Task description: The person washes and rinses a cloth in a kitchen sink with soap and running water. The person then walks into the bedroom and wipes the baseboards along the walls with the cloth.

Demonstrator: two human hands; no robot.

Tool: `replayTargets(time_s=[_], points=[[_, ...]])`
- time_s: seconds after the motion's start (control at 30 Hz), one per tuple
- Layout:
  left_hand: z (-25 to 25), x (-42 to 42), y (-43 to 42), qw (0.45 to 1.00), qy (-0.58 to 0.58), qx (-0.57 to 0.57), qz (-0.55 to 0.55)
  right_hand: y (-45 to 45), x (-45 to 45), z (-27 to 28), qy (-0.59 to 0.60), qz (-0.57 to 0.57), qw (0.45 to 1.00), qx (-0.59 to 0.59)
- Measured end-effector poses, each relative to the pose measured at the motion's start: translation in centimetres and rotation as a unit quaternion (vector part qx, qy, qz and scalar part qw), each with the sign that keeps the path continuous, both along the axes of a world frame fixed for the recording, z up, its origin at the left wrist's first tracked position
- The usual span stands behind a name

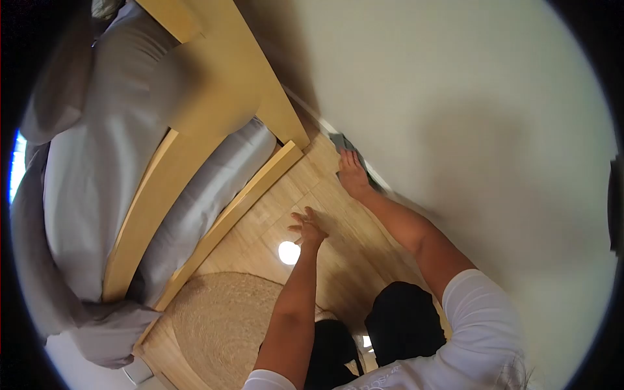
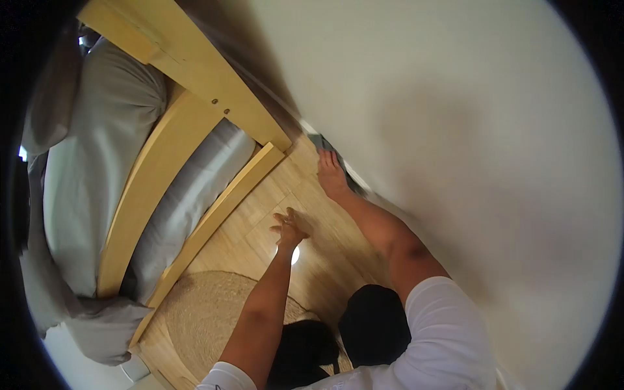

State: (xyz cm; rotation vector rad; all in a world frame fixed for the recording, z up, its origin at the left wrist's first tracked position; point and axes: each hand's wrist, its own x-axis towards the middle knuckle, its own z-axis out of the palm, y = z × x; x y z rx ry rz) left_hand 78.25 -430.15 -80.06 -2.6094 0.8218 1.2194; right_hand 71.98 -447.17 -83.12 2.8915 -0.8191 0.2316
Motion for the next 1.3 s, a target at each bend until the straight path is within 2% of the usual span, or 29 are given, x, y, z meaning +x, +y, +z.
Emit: replayTargets(time_s=[0.07,0.13,0.2,0.23,0.3,0.37,0.4,0.43,0.47,0.5,0.53,0.67,0.73,0.8,0.83,0.87,0.9,0.93,0.97,1.0,1.03,1.07,1.1,1.13,1.17,1.2,1.23,1.27,1.3], points=[[0.2,0.2,-0.8,1.0,0.001,0.012,0.016,-2.5,4.4,0.1,0.018,0.011,0.997,-0.072],[-0.4,0.2,-1.6,0.996,0.009,0.018,0.088,-5.2,9.0,-0.2,-0.06,0.03,0.997,-0.041],[-0.6,0.4,-1.4,0.996,0.016,0.022,0.079,-8.0,13.5,-1.3,-0.151,0.031,0.988,0.014],[-0.7,0.7,-1.5,0.998,0.018,0.022,0.064,-9.4,15.1,-0.7,-0.231,0.07,0.963,0.122],[-2.4,1.0,-1.4,0.998,-0.007,0.021,0.05,-10.0,16.4,1.2,-0.304,0.097,0.919,0.231],[-2.9,0.5,-1.0,0.999,-0.02,0.02,0.032,-9.4,15.8,1.9,-0.202,0.003,0.948,0.245],[-2.7,0.8,-1.1,0.999,-0.017,0.028,0.029,-8.8,14.9,0.3,-0.235,-0.022,0.932,0.274],[-2.6,1.1,-1.3,0.999,-0.014,0.035,0.026,-8.3,13.9,-0.2,-0.231,-0.03,0.933,0.273],[-2.4,1.1,-1.4,0.999,-0.019,0.041,0.024,-7.4,12.9,-0.7,-0.149,-0.034,0.978,0.143],[-2.4,1.3,-1.4,0.999,-0.015,0.045,0.015,-6.2,11.7,-1.2,-0.062,-0.036,0.997,0.013],[-2.6,1.4,-1.2,0.999,-0.018,0.033,0.008,-4.8,9.8,-1.7,-0.145,-0.043,0.988,0.019],[-2.9,1.6,-0.9,1.0,0.002,0.016,0.006,1.5,-1.1,0.3,-0.121,-0.11,0.984,0.071],[-2.8,1.8,-0.9,1.0,0.026,0.006,-0.011,4.6,-8.1,-0.5,-0.092,-0.122,0.985,0.075],[-3.1,1.5,-1.2,0.993,-0.028,0.034,-0.109,7.6,-15.4,1.8,-0.085,-0.217,0.939,0.254],[-3.3,1.4,-1.3,0.991,-0.022,0.03,-0.126,10.0,-19.9,0.6,-0.109,-0.186,0.97,0.112],[-3.5,1.7,-1.1,0.993,-0.023,0.022,-0.117,11.9,-25.1,-1.3,-0.096,-0.194,0.967,0.138],[-3.7,1.8,-0.6,0.993,-0.024,0.015,-0.111,13.7,-28.8,-0.1,0.034,-0.269,0.932,0.241],[-3.5,1.8,-0.2,0.995,-0.018,-0.013,-0.099,16.1,-32.0,1.8,0.046,-0.315,0.922,0.22],[-3.5,1.9,-0.5,0.992,-0.01,-0.015,-0.125,18.3,-35.1,1.5,-0.089,-0.393,0.894,0.194],[-3.5,1.8,-0.6,0.995,-0.017,-0.009,-0.101,20.4,-40.3,-1.0,-0.005,-0.351,0.931,0.102],[-3.6,1.8,-0.5,0.997,-0.024,0.001,-0.08,21.8,-42.1,1.5,0.111,-0.285,0.946,0.106],[-4.1,1.8,-0.5,0.994,-0.012,0.001,-0.11,22.0,-43.7,1.5,0.046,-0.204,0.973,0.095],[-4.9,2.1,-0.2,0.996,-0.007,-0.004,-0.089,21.6,-43.0,1.6,0.033,-0.248,0.96,0.129],[-5.7,2.4,-0.1,0.998,-0.002,-0.009,-0.066,20.1,-40.9,2.9,0.01,-0.322,0.903,0.284],[-6.5,3.0,0.4,0.996,0.007,-0.008,-0.086,17.7,-38.4,5.0,0.153,-0.151,0.966,0.141],[-7.2,3.7,0.9,0.994,0.036,-0.048,-0.09,15.8,-36.9,3.3,0.106,-0.136,0.967,0.188],[-7.0,3.6,0.8,0.991,0.056,-0.071,-0.096,13.9,-33.2,4.7,0.13,-0.086,0.975,0.156],[-6.9,3.4,0.8,0.988,0.076,-0.092,-0.101,12.6,-30.8,2.3,0.109,-0.095,0.972,0.183],[-5.5,3.1,0.5,0.995,0.036,-0.054,-0.074,10.8,-26.6,5.7,0.275,-0.017,0.953,0.126]])
